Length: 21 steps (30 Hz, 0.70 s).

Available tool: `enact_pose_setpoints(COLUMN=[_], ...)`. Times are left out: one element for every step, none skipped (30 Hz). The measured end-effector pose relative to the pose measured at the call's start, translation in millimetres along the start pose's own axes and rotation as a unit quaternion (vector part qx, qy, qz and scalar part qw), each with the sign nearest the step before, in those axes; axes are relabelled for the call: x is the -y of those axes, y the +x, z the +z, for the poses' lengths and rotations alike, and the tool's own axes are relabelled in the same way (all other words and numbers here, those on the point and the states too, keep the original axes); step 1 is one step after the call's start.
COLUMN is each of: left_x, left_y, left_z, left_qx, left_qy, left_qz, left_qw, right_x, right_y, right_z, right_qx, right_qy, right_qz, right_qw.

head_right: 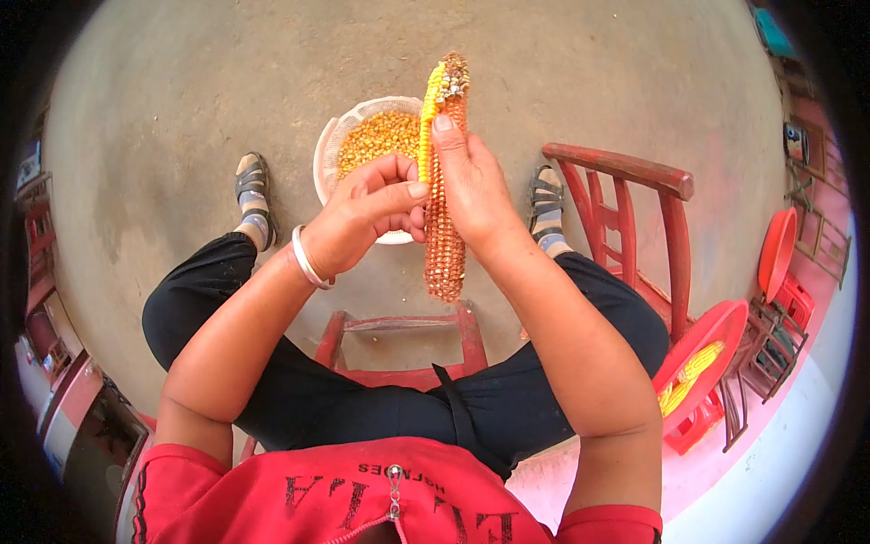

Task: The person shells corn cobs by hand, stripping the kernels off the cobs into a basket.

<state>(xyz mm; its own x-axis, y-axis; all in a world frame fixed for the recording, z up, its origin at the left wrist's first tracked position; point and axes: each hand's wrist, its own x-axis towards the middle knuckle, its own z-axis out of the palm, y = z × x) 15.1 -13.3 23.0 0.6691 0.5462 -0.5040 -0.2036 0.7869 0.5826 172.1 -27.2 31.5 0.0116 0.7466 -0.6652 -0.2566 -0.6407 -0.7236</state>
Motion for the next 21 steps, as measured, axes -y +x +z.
enact_pose_setpoints(left_x=[0.6,1.0,1.4,2.1,3.5,4.8,6.2,7.4,6.9,5.6,3.5,1.1,-1.7,-4.7,-6.1,-4.8,-2.1,-2.1,-2.8,-4.3,-5.8], left_y=[0.3,0.6,0.7,0.9,1.2,1.4,1.4,1.6,1.5,1.2,0.7,0.2,-0.2,-0.5,-0.6,-0.7,-0.8,-1.3,-2.2,-3.7,-4.3], left_z=[1.4,2.4,2.4,1.6,0.4,-1.3,-3.5,-6.0,-7.4,-8.8,-10.2,-11.4,-13.4,-15.8,-16.9,-16.9,-16.8,-14.6,-11.8,-8.2,-4.9], left_qx=[0.0,-0.022,-0.044,-0.044,-0.041,-0.038,-0.04,-0.026,-0.012,-0.012,0.001,0.015,0.014,0.03,0.045,0.045,0.043,0.042,0.043,0.01,-0.023], left_qy=[0.0,0.028,0.056,0.056,0.068,0.08,0.08,0.09,0.1,0.1,0.116,0.131,0.131,0.16,0.188,0.189,0.173,0.158,0.159,0.099,0.039], left_qz=[0.0,0.012,0.023,0.023,0.035,0.048,0.049,0.057,0.066,0.066,0.061,0.056,0.056,0.043,0.029,0.029,0.041,0.053,0.054,0.037,0.019], left_qw=[1.0,0.999,0.997,0.997,0.996,0.995,0.995,0.994,0.993,0.993,0.991,0.99,0.99,0.986,0.981,0.981,0.983,0.985,0.985,0.994,0.999], right_x=[-1.3,-2.5,-3.1,-1.9,0.7,2.0,1.9,1.6,1.2,0.2,-1.3,-2.1,-1.0,0.8,2.0,1.4,-0.3,-1.8,-2.8,-3.8,-4.3], right_y=[1.0,2.0,2.6,1.7,-0.2,-1.1,-0.8,-0.5,-0.4,0.4,1.6,2.2,1.5,0.2,-0.6,0.1,1.8,3.1,3.9,4.3,4.7], right_z=[0.4,1.4,2.9,4.8,7.3,9.2,9.7,9.7,9.7,9.8,9.6,9.5,9.5,9.3,8.9,7.8,6.5,5.3,4.1,3.0,2.1], right_qx=[0.001,-0.003,-0.007,-0.007,-0.011,-0.014,-0.012,-0.008,-0.004,-0.004,-0.004,-0.005,-0.004,0.004,0.012,0.012,0.017,0.021,0.021,0.005,-0.011], right_qy=[0.0,-0.009,-0.018,-0.018,-0.006,0.006,0.005,0.009,0.012,0.011,0.002,-0.008,-0.008,-0.003,0.001,0.001,-0.019,-0.04,-0.04,-0.081,-0.122], right_qz=[0.0,-0.006,-0.011,-0.011,-0.008,-0.005,-0.004,-0.008,-0.012,-0.012,-0.026,-0.04,-0.04,-0.017,0.006,0.005,-0.016,-0.038,-0.04,-0.059,-0.078], right_qw=[1.0,1.0,1.0,1.0,1.0,1.0,1.0,1.0,1.0,1.0,1.0,0.999,0.999,1.0,1.0,1.0,1.0,0.998,0.998,0.995,0.989])
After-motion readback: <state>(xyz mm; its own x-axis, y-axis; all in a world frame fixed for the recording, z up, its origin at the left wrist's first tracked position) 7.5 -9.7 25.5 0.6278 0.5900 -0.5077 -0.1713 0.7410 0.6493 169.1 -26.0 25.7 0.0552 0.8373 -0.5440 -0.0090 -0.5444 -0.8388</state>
